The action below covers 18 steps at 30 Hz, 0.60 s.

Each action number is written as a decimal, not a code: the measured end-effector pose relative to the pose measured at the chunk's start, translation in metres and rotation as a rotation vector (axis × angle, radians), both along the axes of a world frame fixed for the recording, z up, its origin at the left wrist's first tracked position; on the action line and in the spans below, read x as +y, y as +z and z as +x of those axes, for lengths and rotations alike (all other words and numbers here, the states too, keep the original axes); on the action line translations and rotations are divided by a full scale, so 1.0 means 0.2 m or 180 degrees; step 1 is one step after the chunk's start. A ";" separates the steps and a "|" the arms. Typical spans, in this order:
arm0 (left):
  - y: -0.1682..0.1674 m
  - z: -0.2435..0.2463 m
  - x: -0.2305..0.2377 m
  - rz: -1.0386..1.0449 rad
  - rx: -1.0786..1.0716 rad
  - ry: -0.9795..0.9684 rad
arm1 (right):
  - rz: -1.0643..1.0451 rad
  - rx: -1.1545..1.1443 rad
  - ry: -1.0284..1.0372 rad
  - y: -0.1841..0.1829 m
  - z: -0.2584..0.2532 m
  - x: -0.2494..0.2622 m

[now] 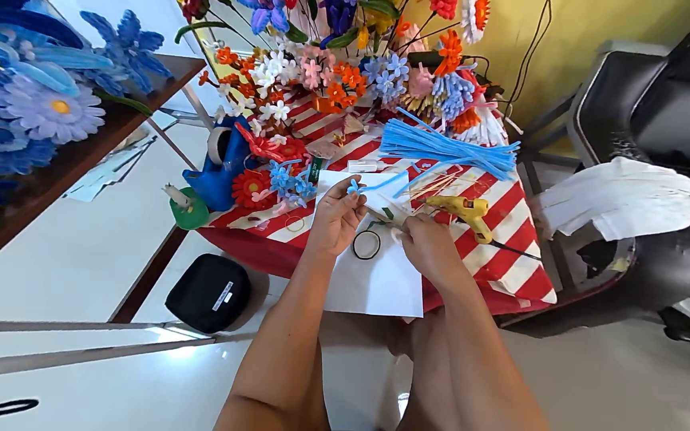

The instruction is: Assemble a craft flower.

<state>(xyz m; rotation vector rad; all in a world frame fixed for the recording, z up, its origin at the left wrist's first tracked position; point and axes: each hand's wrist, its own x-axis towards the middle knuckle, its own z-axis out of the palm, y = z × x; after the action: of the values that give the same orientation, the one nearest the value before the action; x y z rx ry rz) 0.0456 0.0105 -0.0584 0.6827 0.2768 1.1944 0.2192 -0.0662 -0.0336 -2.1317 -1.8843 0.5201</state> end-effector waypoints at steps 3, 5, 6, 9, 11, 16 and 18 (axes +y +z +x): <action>0.01 0.00 0.00 -0.0080 0.0025 0.0065 | 0.0087 0.0383 -0.0066 0.00 0.02 0.00; 0.01 0.00 0.00 -0.0156 0.0065 0.0152 | 0.0151 0.0687 -0.0175 0.02 0.03 -0.01; 0.01 0.00 0.00 -0.0204 0.0075 0.0193 | 0.0194 0.0867 -0.0252 0.02 0.03 -0.01; 0.02 0.01 0.01 -0.0382 0.0058 0.0323 | 0.0750 0.1764 -0.0556 -0.02 0.07 -0.01; 0.02 0.01 0.02 -0.0484 0.0006 0.0388 | 0.1163 0.2692 -0.0698 -0.05 0.09 0.00; 0.03 0.02 0.02 -0.0682 -0.0080 0.0401 | 0.0923 0.3766 -0.0616 -0.03 0.08 -0.02; 0.02 0.03 0.02 -0.0699 -0.0065 0.0397 | 0.0825 0.3717 -0.0438 -0.04 0.07 -0.02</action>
<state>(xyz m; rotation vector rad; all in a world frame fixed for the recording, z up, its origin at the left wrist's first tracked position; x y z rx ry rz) 0.0506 0.0143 -0.0539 0.4669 0.4318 1.2669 0.2325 -0.0705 -0.0412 -1.2536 -1.0354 1.0894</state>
